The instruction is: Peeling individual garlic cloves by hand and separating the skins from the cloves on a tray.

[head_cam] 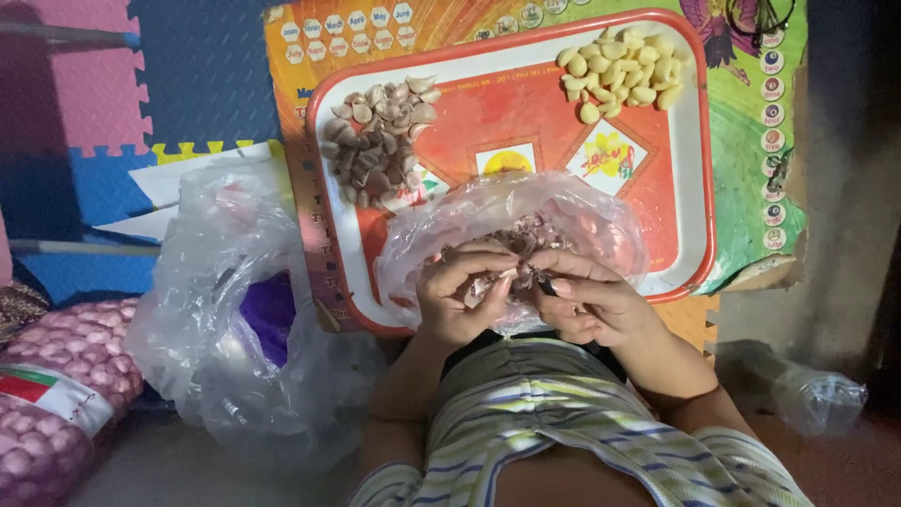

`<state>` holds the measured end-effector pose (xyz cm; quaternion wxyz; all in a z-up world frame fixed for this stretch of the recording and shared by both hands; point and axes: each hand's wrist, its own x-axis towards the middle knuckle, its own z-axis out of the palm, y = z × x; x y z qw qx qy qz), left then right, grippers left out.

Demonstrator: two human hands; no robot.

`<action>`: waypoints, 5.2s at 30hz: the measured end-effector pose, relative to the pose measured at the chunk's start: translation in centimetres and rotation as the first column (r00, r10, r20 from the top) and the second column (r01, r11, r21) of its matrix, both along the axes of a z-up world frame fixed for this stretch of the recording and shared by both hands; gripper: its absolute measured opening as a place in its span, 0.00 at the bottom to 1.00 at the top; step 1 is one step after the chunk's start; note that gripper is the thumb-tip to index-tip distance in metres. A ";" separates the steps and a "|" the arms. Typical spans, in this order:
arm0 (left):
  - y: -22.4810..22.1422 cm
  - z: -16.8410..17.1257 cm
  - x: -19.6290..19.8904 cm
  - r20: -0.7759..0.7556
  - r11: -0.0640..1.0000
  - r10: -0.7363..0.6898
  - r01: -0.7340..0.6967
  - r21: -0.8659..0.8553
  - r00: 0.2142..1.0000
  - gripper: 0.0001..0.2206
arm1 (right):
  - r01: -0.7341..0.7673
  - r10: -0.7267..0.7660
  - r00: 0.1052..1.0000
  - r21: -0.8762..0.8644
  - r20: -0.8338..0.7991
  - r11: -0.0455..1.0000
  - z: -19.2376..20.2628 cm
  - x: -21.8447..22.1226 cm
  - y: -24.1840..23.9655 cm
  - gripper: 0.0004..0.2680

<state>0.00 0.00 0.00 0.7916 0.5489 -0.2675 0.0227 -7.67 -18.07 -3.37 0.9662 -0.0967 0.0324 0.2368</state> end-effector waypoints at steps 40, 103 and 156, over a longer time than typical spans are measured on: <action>3.1 4.5 4.6 -0.282 0.640 -0.456 0.531 0.555 0.845 0.12 | 0.683 0.085 0.723 -0.692 0.685 -0.232 0.1 1.6 0.3 0.08; 0.7 -4.3 -0.8 -0.546 0.968 -0.087 -0.058 -0.243 0.833 0.11 | 0.683 0.372 0.703 -0.722 0.607 -0.112 5.0 2.3 1.6 0.12; -0.2 -3.9 -1.3 -0.470 0.904 -0.367 0.188 -0.384 0.803 0.07 | 0.377 -0.119 0.870 -0.491 0.478 0.785 2.1 0.6 0.2 0.11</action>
